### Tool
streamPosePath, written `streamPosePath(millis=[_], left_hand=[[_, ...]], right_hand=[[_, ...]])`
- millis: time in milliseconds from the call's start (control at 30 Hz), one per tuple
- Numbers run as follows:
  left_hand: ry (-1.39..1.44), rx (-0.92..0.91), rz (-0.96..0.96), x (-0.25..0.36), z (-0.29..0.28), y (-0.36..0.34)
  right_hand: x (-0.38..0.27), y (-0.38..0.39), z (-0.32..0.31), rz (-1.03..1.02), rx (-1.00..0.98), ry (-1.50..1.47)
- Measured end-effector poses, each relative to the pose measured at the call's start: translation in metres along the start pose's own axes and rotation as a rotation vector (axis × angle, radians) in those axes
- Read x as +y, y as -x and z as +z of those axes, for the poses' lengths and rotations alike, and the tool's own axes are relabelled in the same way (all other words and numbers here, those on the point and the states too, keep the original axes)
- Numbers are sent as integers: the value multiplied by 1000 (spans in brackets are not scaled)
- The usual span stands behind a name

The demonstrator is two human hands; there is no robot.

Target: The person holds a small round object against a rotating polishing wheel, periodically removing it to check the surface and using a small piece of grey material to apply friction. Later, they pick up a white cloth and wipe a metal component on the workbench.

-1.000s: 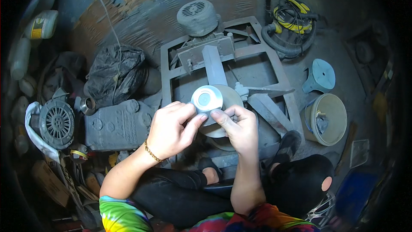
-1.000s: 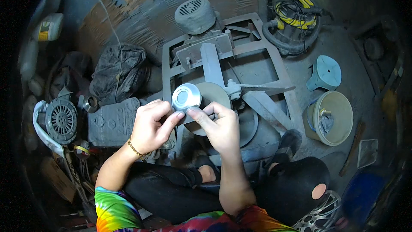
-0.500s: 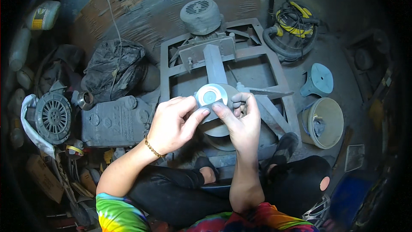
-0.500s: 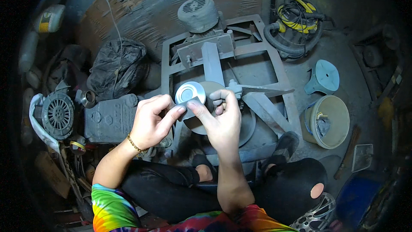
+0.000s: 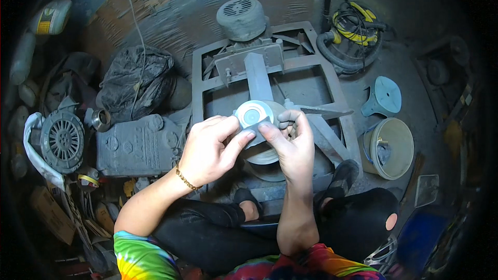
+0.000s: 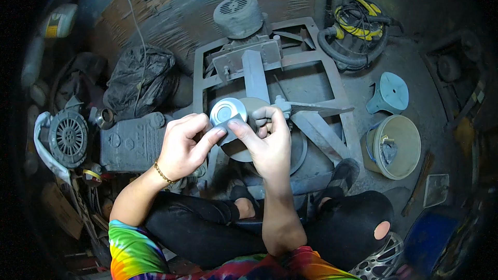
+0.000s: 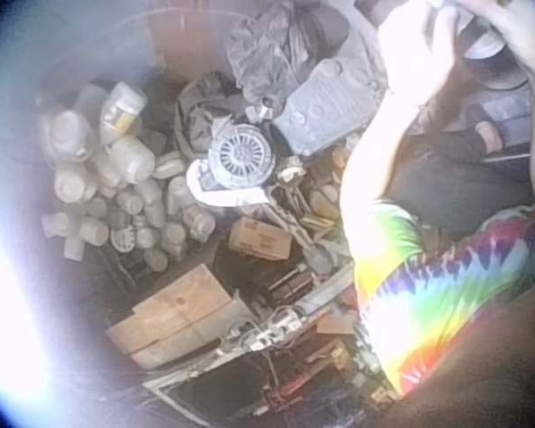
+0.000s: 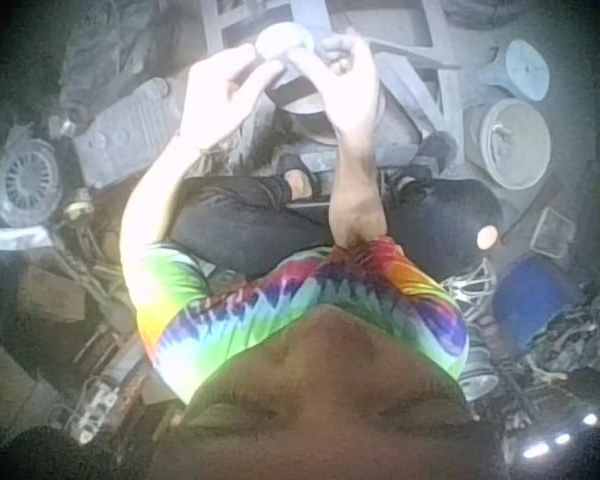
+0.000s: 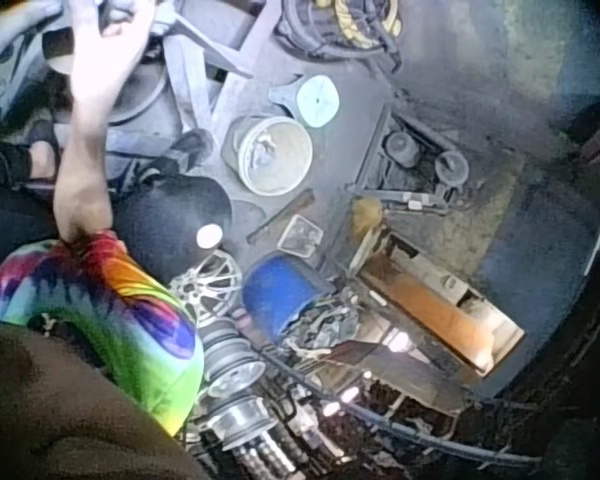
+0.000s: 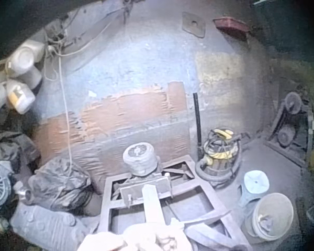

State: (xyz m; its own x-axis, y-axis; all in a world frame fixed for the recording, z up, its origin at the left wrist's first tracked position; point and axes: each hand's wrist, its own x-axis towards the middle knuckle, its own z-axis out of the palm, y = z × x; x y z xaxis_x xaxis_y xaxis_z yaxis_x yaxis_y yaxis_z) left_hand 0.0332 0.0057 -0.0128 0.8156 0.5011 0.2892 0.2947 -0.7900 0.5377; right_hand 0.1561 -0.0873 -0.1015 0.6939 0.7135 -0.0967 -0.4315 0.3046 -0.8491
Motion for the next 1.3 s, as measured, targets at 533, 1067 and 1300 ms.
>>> streamPosePath(millis=[533, 1067, 1300], left_hand=[[13, -24, 8, -4, 4, 4], [-370, 61, 405, 19, 0, 1], [-448, 156, 702, 32, 11, -3]], right_hand=[[3, 3, -7, 68, -38, -10], [5, 27, -12, -212, 151, -5], [-24, 52, 4, -115, 13, -323]])
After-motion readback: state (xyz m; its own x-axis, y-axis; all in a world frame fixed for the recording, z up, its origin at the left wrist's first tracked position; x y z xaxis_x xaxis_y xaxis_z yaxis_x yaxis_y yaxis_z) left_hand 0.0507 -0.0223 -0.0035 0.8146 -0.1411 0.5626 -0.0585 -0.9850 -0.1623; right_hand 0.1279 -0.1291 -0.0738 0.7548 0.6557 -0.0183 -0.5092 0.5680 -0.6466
